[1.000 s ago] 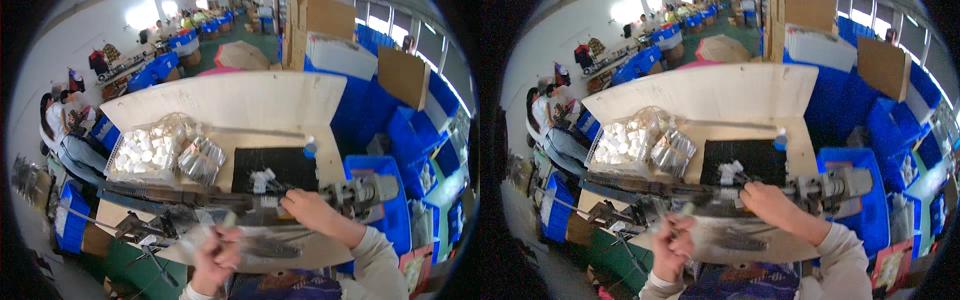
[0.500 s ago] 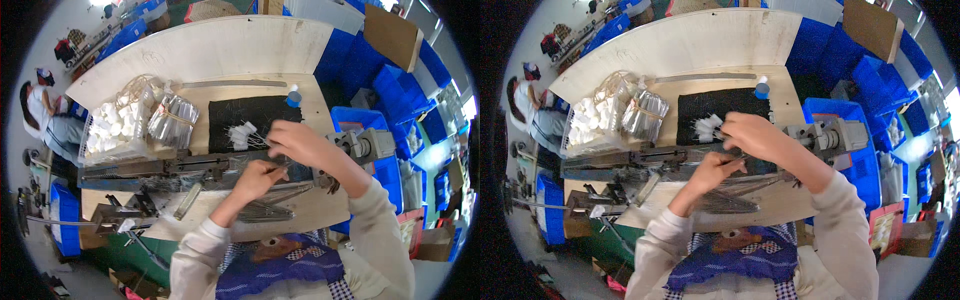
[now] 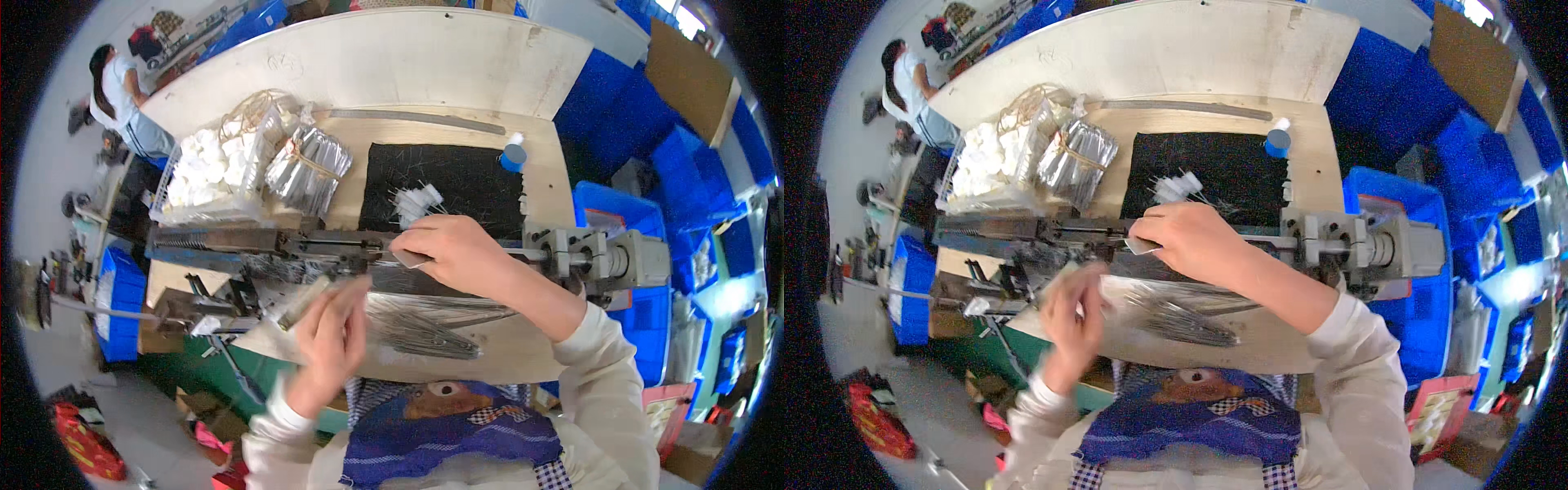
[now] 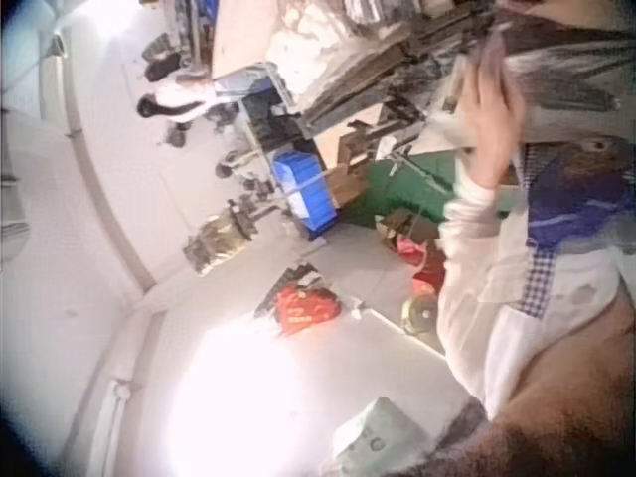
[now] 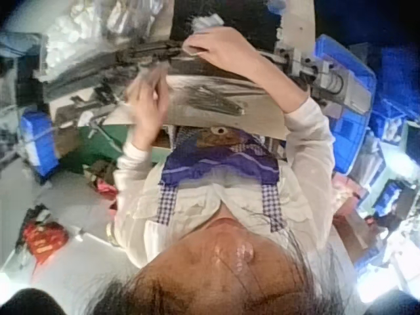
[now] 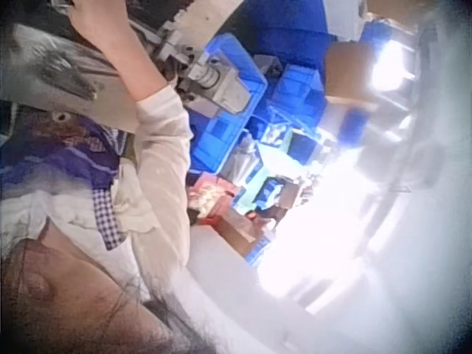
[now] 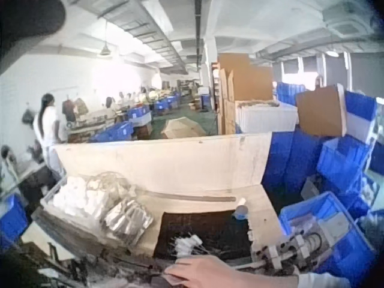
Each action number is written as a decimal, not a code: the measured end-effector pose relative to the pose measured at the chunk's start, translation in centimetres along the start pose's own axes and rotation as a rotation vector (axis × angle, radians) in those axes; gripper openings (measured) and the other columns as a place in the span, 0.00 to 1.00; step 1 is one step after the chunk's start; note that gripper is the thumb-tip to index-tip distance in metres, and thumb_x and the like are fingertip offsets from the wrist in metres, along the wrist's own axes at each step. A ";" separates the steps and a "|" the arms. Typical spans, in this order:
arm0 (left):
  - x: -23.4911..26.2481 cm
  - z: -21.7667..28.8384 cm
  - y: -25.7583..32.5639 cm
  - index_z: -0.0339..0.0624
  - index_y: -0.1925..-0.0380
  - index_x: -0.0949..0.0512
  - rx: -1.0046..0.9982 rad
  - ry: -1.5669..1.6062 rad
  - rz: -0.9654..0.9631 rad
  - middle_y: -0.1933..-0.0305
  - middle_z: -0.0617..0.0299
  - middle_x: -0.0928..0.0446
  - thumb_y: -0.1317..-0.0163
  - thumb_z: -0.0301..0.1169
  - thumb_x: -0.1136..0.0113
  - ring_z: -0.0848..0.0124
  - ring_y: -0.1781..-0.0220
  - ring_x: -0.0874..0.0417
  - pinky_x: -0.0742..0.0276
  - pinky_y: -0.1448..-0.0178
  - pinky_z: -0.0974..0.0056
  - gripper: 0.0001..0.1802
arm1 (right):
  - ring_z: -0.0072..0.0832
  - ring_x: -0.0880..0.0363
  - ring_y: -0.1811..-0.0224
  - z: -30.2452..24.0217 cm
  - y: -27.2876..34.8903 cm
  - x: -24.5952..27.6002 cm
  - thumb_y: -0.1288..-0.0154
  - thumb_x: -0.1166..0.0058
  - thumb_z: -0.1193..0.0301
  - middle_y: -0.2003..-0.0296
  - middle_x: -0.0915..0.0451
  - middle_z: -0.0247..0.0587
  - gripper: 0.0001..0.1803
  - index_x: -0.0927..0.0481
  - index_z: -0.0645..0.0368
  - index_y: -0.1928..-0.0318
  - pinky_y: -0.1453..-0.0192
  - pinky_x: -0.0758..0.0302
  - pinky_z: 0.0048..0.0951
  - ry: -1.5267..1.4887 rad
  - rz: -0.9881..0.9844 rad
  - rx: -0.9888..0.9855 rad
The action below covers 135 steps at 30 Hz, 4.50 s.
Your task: The person manufactures wire brushes by placing bristles between metal wire rods, twisting the wires into brushes with a machine, trimming the bristles using a blade, and placing the finished brushes into a container.
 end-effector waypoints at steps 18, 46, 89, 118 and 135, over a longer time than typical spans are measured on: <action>-1.0 -6.9 5.8 0.32 0.66 0.24 0.757 0.639 -0.369 0.77 0.64 0.26 0.37 0.29 0.46 0.78 0.79 0.27 0.31 0.76 0.72 0.09 | 0.41 0.20 0.64 -3.0 0.6 -1.8 0.50 0.44 0.73 0.65 0.25 0.43 0.13 0.20 0.58 0.61 0.65 0.23 0.39 0.365 0.061 0.058; -9.6 -1.0 -0.7 0.39 0.68 0.29 1.128 1.344 -0.286 0.83 0.73 0.44 0.28 0.41 0.54 0.81 0.86 0.44 0.49 0.83 0.72 0.16 | 0.46 0.22 0.70 -5.4 9.9 7.2 0.39 0.43 0.75 0.72 0.23 0.48 0.06 0.25 0.63 0.65 0.67 0.28 0.37 0.238 0.319 -0.492; -7.2 -1.9 -0.9 0.33 0.39 0.41 0.940 1.958 0.027 0.34 0.51 0.39 0.31 0.59 0.67 0.61 0.31 0.38 0.48 0.24 0.56 0.38 | 0.31 0.26 0.70 -1.4 -1.0 1.6 0.52 0.38 0.71 0.75 0.27 0.33 0.08 0.16 0.52 0.67 0.61 0.36 0.33 0.311 0.033 -0.043; -5.4 -2.5 -1.7 0.28 0.50 0.34 1.094 2.015 0.008 0.44 0.47 0.31 0.30 0.51 0.61 0.55 0.36 0.34 0.45 0.28 0.54 0.31 | 0.42 0.19 0.75 -5.0 2.1 1.5 0.53 0.45 0.77 0.76 0.24 0.49 0.25 0.32 0.73 0.51 0.75 0.24 0.37 0.705 -0.265 -0.296; 4.5 -2.5 10.2 0.37 0.30 0.51 0.245 -0.139 -0.154 0.26 0.42 0.54 0.37 0.37 0.44 0.42 0.26 0.52 0.59 0.26 0.39 0.41 | 0.42 0.19 0.63 -1.2 12.4 -5.7 0.45 0.49 0.70 0.66 0.19 0.45 0.10 0.22 0.60 0.63 0.60 0.21 0.38 0.234 -0.536 -0.224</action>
Point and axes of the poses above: each hand's wrist, its own y-axis away from the middle knuckle, its own x-axis out of the back of the hand, z = x × y, the point moved 2 cm from there along -y, towards the middle knuckle
